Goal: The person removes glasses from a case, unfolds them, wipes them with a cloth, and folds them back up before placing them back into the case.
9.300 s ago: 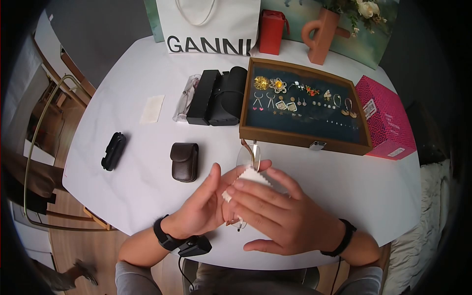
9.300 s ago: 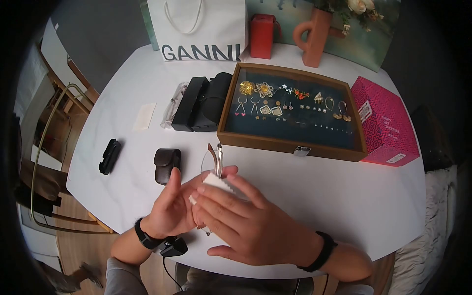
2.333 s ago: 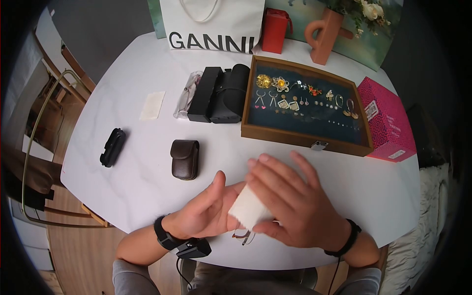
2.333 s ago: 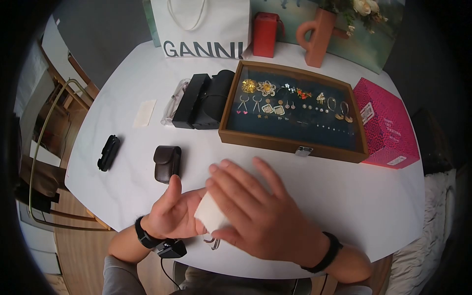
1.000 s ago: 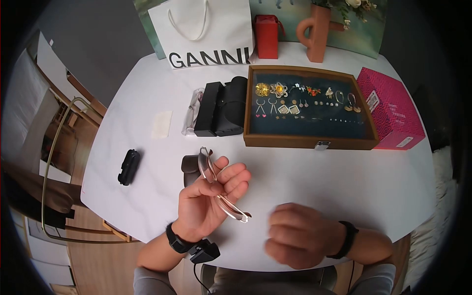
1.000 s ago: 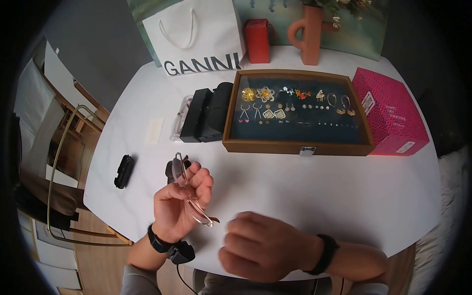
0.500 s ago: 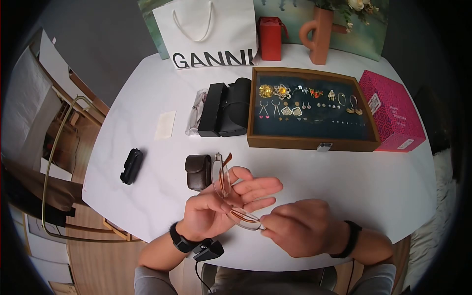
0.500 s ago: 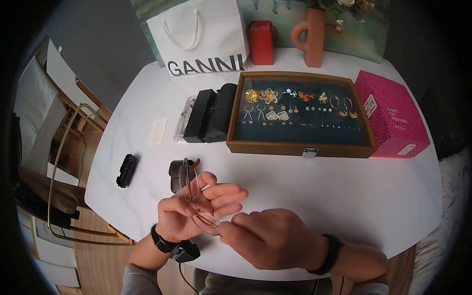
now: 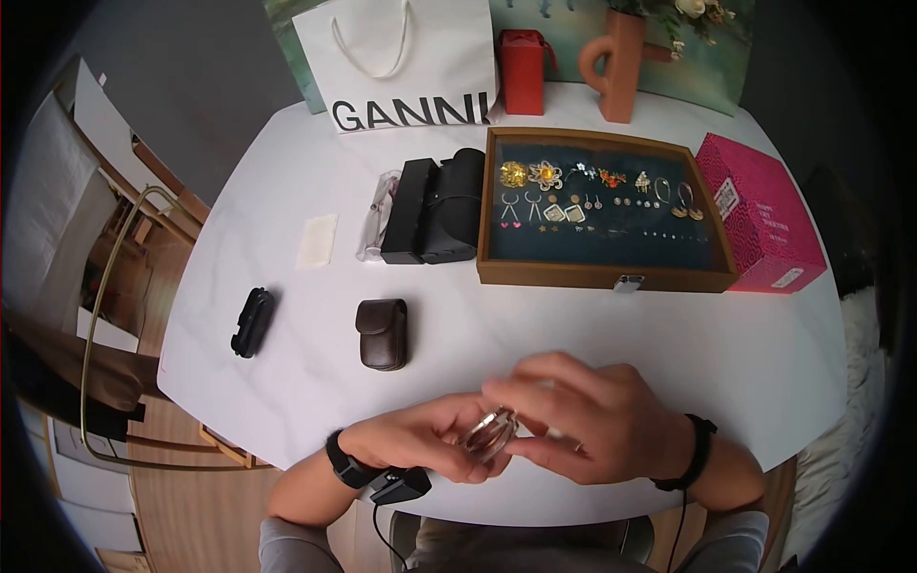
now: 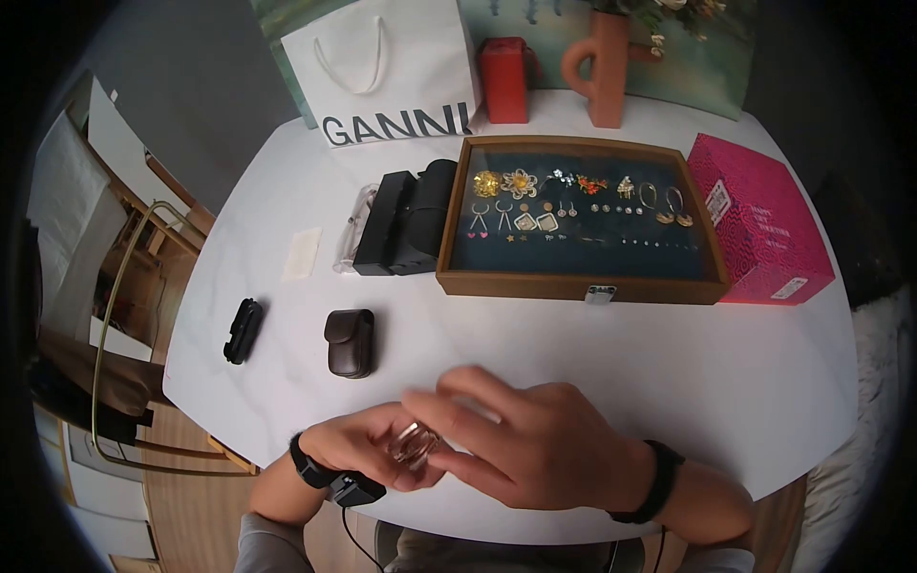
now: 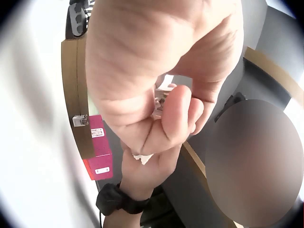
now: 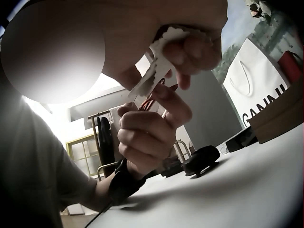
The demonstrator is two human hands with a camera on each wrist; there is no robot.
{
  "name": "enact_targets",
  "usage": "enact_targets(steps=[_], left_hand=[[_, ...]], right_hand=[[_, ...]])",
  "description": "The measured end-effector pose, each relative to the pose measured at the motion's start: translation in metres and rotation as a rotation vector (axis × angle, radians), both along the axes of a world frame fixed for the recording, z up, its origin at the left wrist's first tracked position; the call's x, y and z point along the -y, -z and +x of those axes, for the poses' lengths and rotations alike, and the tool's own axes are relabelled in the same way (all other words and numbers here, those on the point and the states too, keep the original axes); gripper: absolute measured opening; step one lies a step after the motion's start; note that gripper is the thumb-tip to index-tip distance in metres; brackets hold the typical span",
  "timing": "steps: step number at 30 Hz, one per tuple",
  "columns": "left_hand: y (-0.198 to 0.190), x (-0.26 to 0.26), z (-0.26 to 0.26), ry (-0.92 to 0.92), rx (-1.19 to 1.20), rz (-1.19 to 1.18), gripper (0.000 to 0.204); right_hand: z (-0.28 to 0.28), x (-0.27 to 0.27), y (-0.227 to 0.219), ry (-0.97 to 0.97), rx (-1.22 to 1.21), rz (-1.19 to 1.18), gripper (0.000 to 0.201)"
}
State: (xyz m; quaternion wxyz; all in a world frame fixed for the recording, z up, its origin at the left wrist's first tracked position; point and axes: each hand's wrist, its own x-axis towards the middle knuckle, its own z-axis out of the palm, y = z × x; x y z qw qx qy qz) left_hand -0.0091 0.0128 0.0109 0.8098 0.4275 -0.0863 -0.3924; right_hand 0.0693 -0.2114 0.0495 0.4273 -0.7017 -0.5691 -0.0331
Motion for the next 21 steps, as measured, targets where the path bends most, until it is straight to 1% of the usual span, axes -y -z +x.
enact_targets(steps=[1, 2, 3, 4, 5, 7, 8, 10, 12, 13, 14, 16, 17, 19, 20, 21], left_hand=[[0.007, -0.004, 0.001, 0.11, 0.057, -0.024, 0.046], [0.012, -0.005, 0.002, 0.106, 0.057, -0.021, 0.046], [0.016, -0.006, 0.003, 0.166, 0.05, -0.038, 0.05], [0.016, -0.004, 0.003, 0.226, 0.042, -0.054, 0.054], [0.012, -0.001, 0.001, 0.222, 0.042, -0.05, 0.054], [-0.009, 0.009, -0.004, -0.087, 0.075, -0.049, 0.057], [-0.024, 0.01, -0.006, -0.088, 0.076, -0.043, 0.057], [-0.052, 0.006, -0.002, -0.52, 0.174, 0.253, 0.06], [-0.056, -0.011, -0.001, -0.754, 0.445, 0.582, 0.061], [-0.06, -0.02, 0.0, -0.821, 0.516, 0.773, 0.061], [-0.054, -0.036, 0.002, -0.815, 0.653, 1.008, 0.06], [-0.042, -0.062, 0.006, -0.755, 0.828, 1.463, 0.06], [-0.032, -0.075, 0.007, -0.753, 0.835, 1.471, 0.06], [-0.018, -0.093, 0.01, -0.504, 0.758, 1.536, 0.06], [-0.016, -0.096, 0.013, -0.505, 0.763, 1.542, 0.06], [-0.016, -0.097, 0.019, -0.485, 0.591, 1.426, 0.057]], right_hand=[[0.001, 0.001, 0.0, -0.004, 0.001, 0.003, 0.037], [0.002, 0.002, 0.0, -0.049, 0.017, -0.033, 0.034], [0.003, 0.004, 0.0, -0.093, 0.033, -0.07, 0.032], [0.004, 0.005, 0.001, -0.097, 0.034, -0.066, 0.032], [0.006, 0.005, 0.002, -0.085, 0.046, -0.02, 0.03], [0.011, 0.007, 0.001, -0.074, 0.062, 0.035, 0.028], [0.013, 0.009, -0.002, -0.042, 0.042, 0.038, 0.026], [0.015, 0.012, -0.005, -0.012, 0.027, 0.045, 0.025], [0.017, 0.013, -0.008, 0.063, -0.048, 0.079, 0.024], [0.017, 0.012, -0.01, 0.068, -0.071, 0.124, 0.024], [0.018, 0.012, -0.011, 0.066, -0.067, 0.132, 0.024], [0.018, 0.011, -0.012, 0.086, -0.103, 0.176, 0.023], [0.019, 0.012, -0.012, 0.086, -0.102, 0.186, 0.023], [0.018, 0.012, -0.011, 0.098, -0.175, 0.195, 0.021], [0.019, 0.012, -0.01, 0.096, -0.172, 0.202, 0.021], [0.019, 0.012, -0.009, 0.093, -0.182, 0.206, 0.02]])
